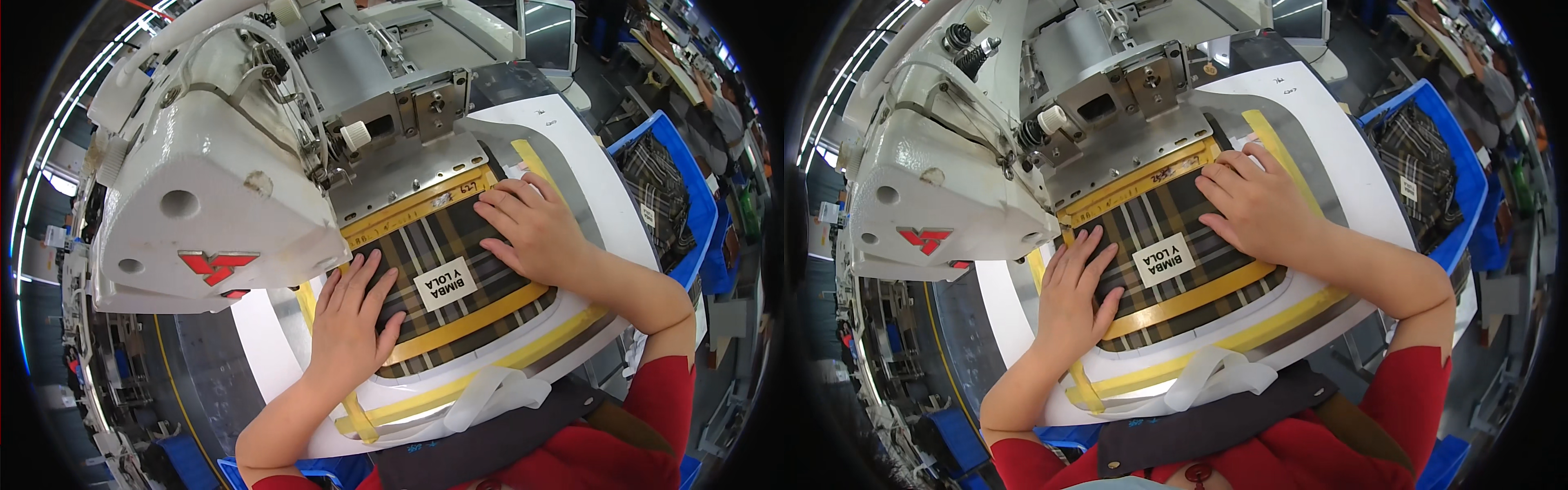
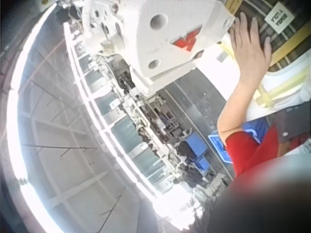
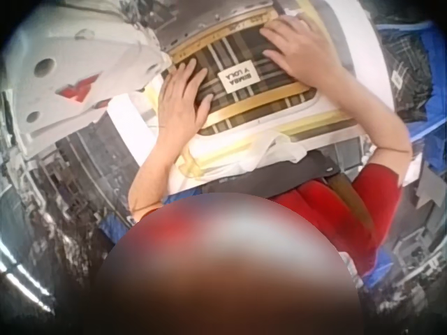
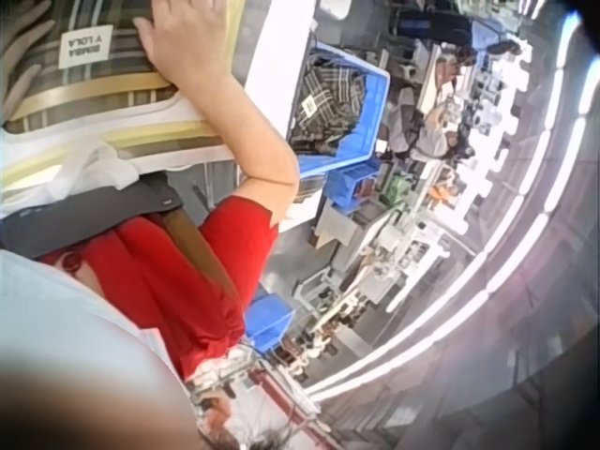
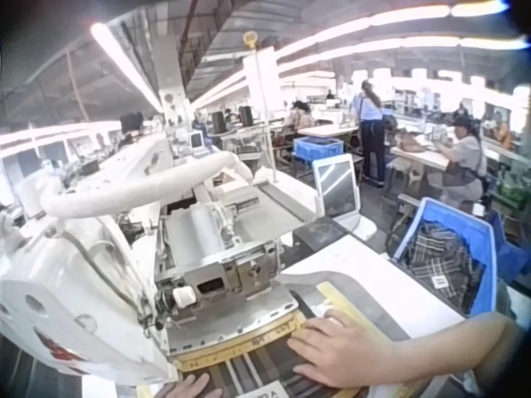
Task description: Operating an industrial sewing machine to stitch leather or fabric components together.
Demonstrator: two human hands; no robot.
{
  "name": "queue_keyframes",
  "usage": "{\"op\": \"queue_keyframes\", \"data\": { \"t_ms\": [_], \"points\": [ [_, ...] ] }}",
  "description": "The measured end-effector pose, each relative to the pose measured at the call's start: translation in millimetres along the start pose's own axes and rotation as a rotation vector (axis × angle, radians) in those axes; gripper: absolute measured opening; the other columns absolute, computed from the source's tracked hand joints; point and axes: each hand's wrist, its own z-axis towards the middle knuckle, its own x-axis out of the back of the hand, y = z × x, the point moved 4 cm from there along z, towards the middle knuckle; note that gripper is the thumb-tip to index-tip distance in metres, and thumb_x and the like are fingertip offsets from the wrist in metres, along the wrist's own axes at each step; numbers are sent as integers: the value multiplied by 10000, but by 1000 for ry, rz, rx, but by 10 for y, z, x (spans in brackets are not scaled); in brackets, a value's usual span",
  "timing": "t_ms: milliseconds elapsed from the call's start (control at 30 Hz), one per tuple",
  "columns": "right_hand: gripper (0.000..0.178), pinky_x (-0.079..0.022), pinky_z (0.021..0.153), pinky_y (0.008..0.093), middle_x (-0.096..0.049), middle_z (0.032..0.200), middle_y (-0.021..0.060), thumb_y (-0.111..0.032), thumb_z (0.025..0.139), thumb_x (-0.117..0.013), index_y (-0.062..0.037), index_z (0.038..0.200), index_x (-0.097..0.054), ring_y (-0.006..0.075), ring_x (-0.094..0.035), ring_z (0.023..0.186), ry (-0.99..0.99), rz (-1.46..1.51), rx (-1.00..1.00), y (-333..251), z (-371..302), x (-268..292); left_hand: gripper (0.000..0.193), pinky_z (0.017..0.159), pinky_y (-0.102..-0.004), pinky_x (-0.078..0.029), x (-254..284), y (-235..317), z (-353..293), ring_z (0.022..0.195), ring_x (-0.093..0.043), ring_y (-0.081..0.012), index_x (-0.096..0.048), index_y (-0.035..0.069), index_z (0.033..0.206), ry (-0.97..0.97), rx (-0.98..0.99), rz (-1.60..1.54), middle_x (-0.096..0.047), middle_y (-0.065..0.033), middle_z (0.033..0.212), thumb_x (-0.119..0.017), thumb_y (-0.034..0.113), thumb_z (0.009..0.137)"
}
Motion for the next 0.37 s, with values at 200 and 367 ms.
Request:
{"op": "queue_keyframes", "data": {
  "t_ms": [200,367],
  "points": [
    [363,-345,1040,444,-606,1124,65,-221,783,-711,-59,1097,-627,246,-529,1108,-29,39,-2,86,76,-23,504,1098,-482,-305,6,-5,3,1318,-426,-333,-540,81,1290,10,6,-7,-459,-147,1416,-663,212,819],
    [362,-330,1059,448,-601,1125,74,-215,790,-706,-61,1109,-626,248,-523,1113,-41,44,-24,75,49,-82,504,1115,-486,-287,-33,-9,-47,1324,-423,-320,-542,103,1297,10,11,-16,-453,-144,1422,-668,212,822]
  ]
}}
